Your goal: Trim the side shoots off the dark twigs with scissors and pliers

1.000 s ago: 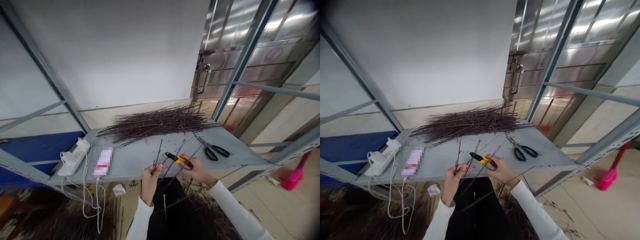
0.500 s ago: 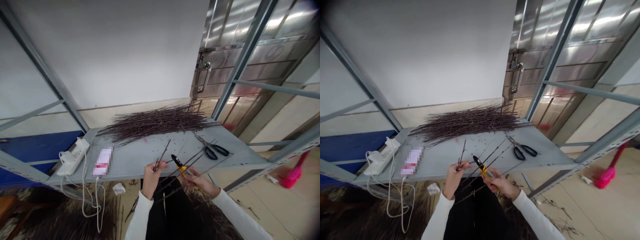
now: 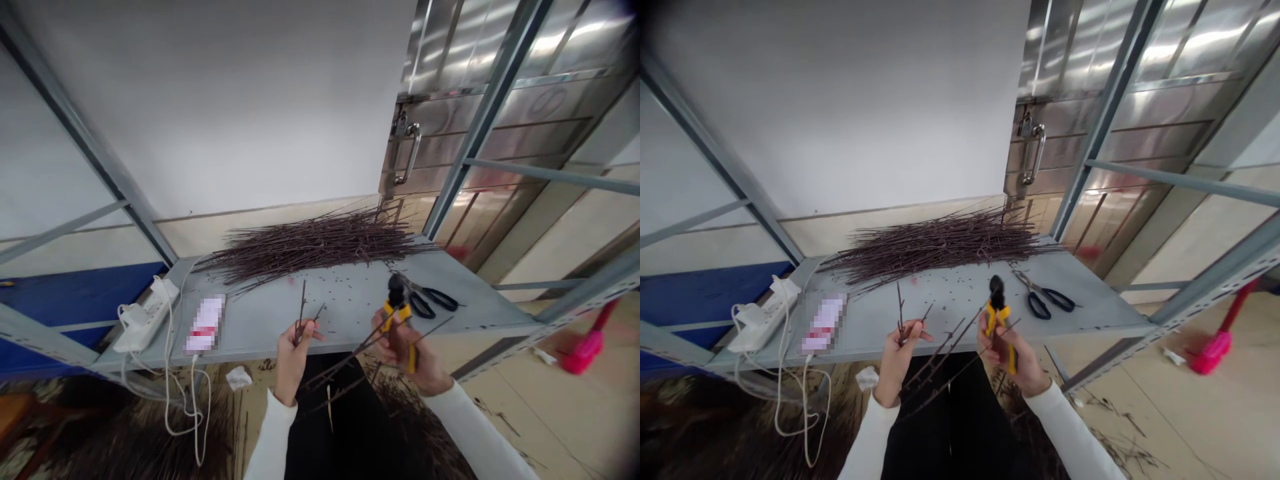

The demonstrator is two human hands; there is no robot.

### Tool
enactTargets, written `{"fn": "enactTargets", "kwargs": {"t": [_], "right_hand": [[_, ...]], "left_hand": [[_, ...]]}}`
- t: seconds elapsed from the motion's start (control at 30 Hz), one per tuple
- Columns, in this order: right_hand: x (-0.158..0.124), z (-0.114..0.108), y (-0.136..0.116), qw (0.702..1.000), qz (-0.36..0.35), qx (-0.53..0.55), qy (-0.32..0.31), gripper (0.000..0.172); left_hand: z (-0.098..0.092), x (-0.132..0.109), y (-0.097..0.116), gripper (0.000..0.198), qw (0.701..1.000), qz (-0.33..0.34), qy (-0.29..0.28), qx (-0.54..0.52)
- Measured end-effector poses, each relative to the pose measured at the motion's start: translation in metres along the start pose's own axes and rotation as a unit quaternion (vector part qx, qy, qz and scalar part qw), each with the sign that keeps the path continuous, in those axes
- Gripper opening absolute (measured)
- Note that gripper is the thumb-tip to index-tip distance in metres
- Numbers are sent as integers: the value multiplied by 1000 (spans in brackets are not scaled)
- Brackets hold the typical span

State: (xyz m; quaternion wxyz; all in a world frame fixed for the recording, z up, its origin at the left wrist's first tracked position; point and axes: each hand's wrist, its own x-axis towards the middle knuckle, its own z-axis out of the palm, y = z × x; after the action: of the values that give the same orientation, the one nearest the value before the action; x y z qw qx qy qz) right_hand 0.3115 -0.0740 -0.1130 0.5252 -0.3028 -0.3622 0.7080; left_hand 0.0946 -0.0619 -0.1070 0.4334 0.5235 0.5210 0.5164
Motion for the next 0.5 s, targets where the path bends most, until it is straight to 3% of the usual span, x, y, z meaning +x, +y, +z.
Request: {"fn": "enactTargets", "kwargs": {"t": [0.1,0.17,0.23,0.3,0.4,0.47,0.5], "right_hand": [[2,12,-12,968,-183,10,170,22],[3,22,-16,916,-283,46,279,16],[4,30,-18,871,-346,80,340,14],[4,33,-16,852,-372,100,355,16],[8,29,-9,857,-364,91,353,19],[13,18,-1,874,-336,25,349,20],[17,10,3,882,-311,-58,349,19]], "left_hand": [[-3,-1,4,33,1000,2,14,-3],[-3,-1,6,33,1000,2,18,-7],[-2,-1,8,34,1000,0,20,-11],[-2,0,9,36,1000,0,21,-14],[-2,1,8,38,1000,3,22,-16],[-2,1,7,39,1000,5,23,-17],[-2,1,7,39,1000,6,24,-17]]}}
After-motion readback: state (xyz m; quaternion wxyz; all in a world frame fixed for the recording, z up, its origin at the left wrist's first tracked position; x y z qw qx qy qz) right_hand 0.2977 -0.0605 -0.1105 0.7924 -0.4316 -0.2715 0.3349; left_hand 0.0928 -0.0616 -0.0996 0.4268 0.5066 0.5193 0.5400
